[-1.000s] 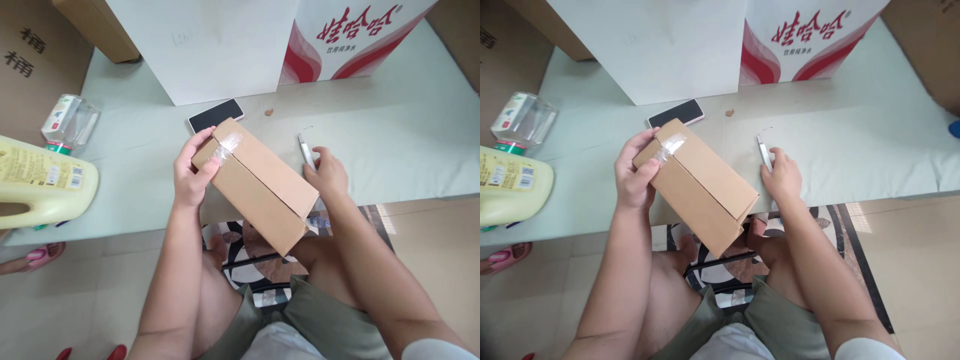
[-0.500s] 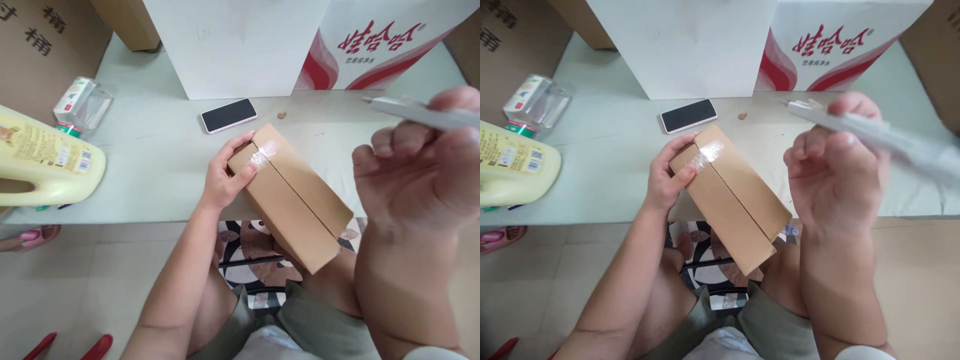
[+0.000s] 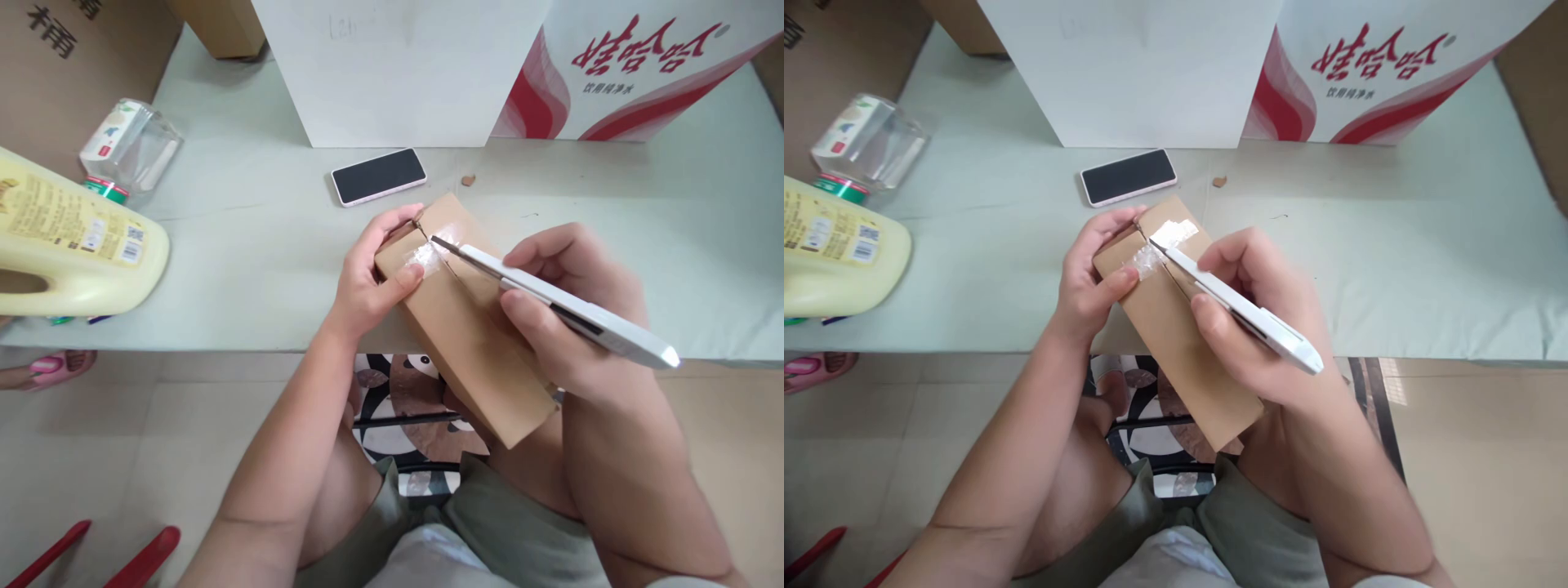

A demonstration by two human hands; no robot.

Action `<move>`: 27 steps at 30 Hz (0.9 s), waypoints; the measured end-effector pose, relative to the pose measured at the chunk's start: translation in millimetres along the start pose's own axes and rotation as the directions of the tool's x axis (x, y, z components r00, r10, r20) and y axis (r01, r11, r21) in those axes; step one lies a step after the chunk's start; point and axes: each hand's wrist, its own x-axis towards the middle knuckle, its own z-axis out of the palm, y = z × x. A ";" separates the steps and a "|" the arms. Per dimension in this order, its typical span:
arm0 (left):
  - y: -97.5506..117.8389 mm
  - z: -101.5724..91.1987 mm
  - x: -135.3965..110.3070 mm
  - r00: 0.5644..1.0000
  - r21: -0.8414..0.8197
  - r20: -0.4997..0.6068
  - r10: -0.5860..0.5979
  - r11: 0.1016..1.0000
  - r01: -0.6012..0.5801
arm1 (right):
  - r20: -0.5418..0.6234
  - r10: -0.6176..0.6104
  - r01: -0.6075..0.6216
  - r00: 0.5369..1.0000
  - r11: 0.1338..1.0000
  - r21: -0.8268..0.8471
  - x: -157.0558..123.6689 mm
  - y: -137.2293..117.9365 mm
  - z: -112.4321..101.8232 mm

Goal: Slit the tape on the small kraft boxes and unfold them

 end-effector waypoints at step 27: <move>-12.9 -2.6 0.5 0.995 -0.107 0.025 0.101 0.989 -0.098 | 0.089 -0.219 0.235 0.972 0.935 -0.266 2.7 -8.5 8.8</move>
